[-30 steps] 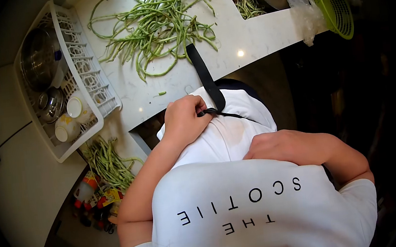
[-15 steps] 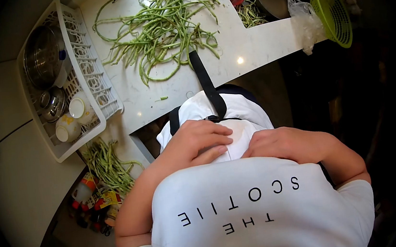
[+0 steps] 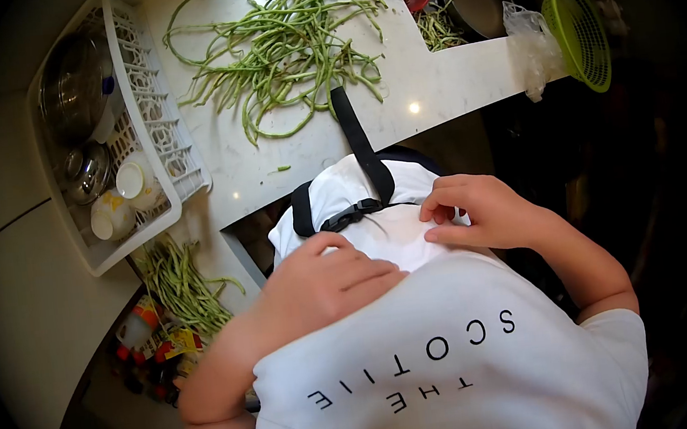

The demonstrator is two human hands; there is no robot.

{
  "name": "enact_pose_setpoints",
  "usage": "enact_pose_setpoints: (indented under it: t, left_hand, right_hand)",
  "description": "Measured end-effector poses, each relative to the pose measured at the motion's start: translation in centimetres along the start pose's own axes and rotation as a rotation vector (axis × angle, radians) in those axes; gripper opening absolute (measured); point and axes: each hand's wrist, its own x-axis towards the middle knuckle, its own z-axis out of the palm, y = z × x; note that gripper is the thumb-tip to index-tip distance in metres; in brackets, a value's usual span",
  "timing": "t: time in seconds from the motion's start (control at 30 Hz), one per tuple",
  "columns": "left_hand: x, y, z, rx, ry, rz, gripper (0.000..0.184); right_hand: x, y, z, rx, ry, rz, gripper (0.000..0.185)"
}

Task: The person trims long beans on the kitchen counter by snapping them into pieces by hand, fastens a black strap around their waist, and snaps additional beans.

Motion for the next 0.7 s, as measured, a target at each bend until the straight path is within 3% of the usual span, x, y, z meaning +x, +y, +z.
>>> enact_pose_setpoints:
  t: [0.13,0.23,0.33,0.43,0.53,0.7]
  left_hand:
    - [-0.3,-0.2,-0.5,-0.118,-0.069,-0.090,0.038]
    - [-0.6,-0.3,0.2,-0.185,-0.072,-0.109,0.041]
    - [-0.8,-0.2,0.5,-0.172,-0.072,-0.115,0.044]
    - [-0.9,0.0,0.5,-0.142,-0.092,-0.111,0.046]
    - [-0.9,0.1,0.5,-0.096,-0.100,-0.108,0.048]
    - [-0.9,0.0,0.7,-0.076,-0.078,-0.105,0.048]
  right_hand:
    - [0.9,1.4,0.1,-0.149,0.071,-0.098,0.015]
    - [1.6,2.4,0.0,-0.278,0.250,-0.079,0.015]
    - [1.9,2.9,-0.3,0.147,0.077,0.099,0.012]
    - [2.3,2.8,0.3,0.312,0.125,0.009,0.012]
    - [2.0,1.9,0.8,0.318,0.008,-0.089,0.012]
    - [2.4,2.8,0.8,0.226,0.046,-0.172,0.009]
